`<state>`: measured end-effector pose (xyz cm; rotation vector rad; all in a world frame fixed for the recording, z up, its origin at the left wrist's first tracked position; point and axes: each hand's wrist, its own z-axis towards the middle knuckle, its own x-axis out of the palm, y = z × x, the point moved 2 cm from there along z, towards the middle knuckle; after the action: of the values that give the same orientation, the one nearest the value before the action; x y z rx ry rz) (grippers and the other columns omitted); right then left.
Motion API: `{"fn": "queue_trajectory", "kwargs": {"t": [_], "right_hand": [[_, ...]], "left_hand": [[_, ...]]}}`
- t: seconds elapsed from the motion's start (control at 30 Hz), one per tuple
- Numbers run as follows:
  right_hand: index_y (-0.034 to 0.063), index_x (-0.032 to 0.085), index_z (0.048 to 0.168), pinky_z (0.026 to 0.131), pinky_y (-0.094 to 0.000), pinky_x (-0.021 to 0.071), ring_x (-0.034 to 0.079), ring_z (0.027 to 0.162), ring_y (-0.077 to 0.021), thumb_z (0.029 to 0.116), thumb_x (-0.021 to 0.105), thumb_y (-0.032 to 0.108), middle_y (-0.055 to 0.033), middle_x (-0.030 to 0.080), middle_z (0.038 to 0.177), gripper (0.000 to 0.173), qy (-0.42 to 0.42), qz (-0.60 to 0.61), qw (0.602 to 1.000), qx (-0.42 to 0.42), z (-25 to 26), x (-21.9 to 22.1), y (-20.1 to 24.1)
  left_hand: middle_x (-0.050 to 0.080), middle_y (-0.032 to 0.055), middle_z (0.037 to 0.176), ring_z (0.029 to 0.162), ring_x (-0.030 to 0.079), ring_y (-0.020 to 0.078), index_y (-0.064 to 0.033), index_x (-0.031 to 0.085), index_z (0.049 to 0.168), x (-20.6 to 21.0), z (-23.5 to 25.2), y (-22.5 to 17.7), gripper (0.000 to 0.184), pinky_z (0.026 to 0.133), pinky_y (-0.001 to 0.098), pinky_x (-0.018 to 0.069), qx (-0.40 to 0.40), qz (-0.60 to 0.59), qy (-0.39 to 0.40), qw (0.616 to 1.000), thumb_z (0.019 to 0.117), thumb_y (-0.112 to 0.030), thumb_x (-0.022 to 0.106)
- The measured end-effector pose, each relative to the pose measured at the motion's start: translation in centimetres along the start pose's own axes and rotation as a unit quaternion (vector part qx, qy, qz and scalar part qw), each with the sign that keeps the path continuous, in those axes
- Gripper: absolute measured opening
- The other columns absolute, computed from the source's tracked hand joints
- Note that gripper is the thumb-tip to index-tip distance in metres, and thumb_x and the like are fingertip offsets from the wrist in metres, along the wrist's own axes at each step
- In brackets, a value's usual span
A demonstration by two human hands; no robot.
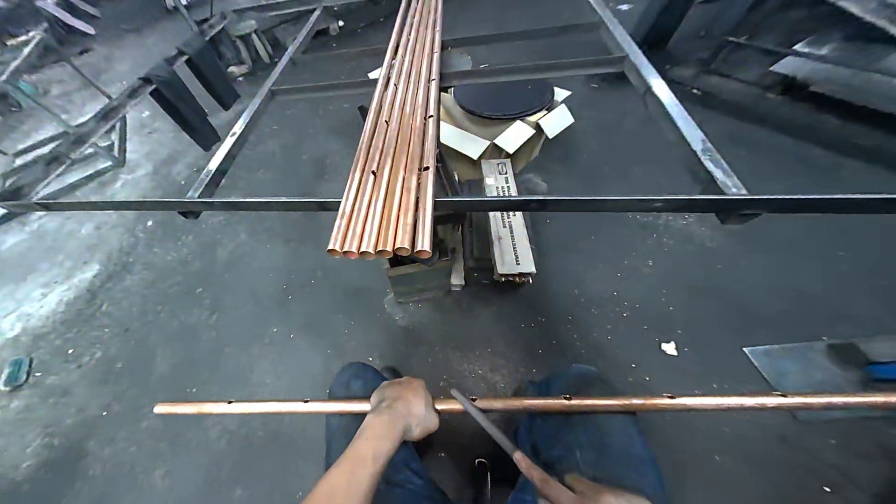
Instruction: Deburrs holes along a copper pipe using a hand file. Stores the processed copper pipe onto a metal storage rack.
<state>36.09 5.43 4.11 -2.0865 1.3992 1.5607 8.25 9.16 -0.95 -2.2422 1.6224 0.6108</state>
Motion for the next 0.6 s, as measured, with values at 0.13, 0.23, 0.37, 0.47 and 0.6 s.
{"fn": "queue_trajectory", "kwargs": {"t": [0.13, 0.23, 0.37, 0.47, 0.6], "right_hand": [[0.0358, 0.048, 0.155, 0.078, -0.0593, 0.0576, 0.073, 0.092, -0.0369, 0.1062, 0.041, 0.038, -0.0132, 0.076, 0.099, 0.049, 0.044, -0.035, 0.998, 0.031, 8.3, -1.4, 1.0], [0.0377, 0.049, 0.154, 0.083, -0.0588, 0.0573, 0.073, 0.098, -0.0349, 0.1066, 0.042, 0.040, -0.0108, 0.076, 0.108, 0.048, 0.040, -0.022, 0.998, 0.033, 8.5, -2.4, 0.8], [0.0335, 0.050, 0.154, 0.062, -0.0581, 0.0562, 0.071, 0.075, -0.0388, 0.1080, 0.043, 0.038, -0.0178, 0.073, 0.094, 0.047, 0.006, 0.004, 1.000, 0.005, 1.1, -3.0, 0.8], [0.0326, 0.045, 0.157, 0.061, -0.0580, 0.0554, 0.070, 0.076, -0.0393, 0.1092, 0.038, 0.038, -0.0181, 0.072, 0.096, 0.049, 0.033, -0.001, 0.999, 0.008, 0.0, -1.7, 0.5], [0.0342, 0.047, 0.156, 0.074, -0.0591, 0.0572, 0.073, 0.089, -0.0377, 0.1056, 0.043, 0.037, -0.0140, 0.075, 0.095, 0.050, 0.067, -0.032, 0.996, 0.044, 8.1, -1.7, 1.7]], "left_hand": [[0.073, 0.0139, 0.107, 0.102, 0.072, 0.0346, -0.0088, 0.070, 0.098, 0.5, 0.0, -0.4, 0.038, 0.079, 0.0608, 0.0583, -0.007, 0.015, -0.045, 0.999, 0.0841, -0.044, 0.065], [0.074, 0.0137, 0.107, 0.103, 0.072, 0.0342, -0.0082, 0.070, 0.099, 0.7, -0.2, -0.3, 0.039, 0.081, 0.0601, 0.0584, -0.004, 0.025, -0.055, 0.998, 0.0858, -0.044, 0.064], [0.074, 0.0136, 0.107, 0.103, 0.072, 0.0348, -0.0088, 0.071, 0.099, 1.0, -0.4, 0.3, 0.039, 0.081, 0.0608, 0.0578, 0.001, 0.018, -0.055, 0.998, 0.0866, -0.045, 0.063], [0.074, 0.0125, 0.106, 0.102, 0.072, 0.0340, -0.0101, 0.071, 0.100, 1.0, -0.3, -0.1, 0.037, 0.081, 0.0597, 0.0578, 0.008, 0.016, -0.067, 0.998, 0.0875, -0.044, 0.062], [0.075, 0.0120, 0.108, 0.105, 0.072, 0.0337, -0.0118, 0.072, 0.104, 1.8, 0.0, -0.2, 0.036, 0.084, 0.0584, 0.0572, 0.010, 0.016, -0.094, 0.995, 0.0933, -0.043, 0.056]]}}
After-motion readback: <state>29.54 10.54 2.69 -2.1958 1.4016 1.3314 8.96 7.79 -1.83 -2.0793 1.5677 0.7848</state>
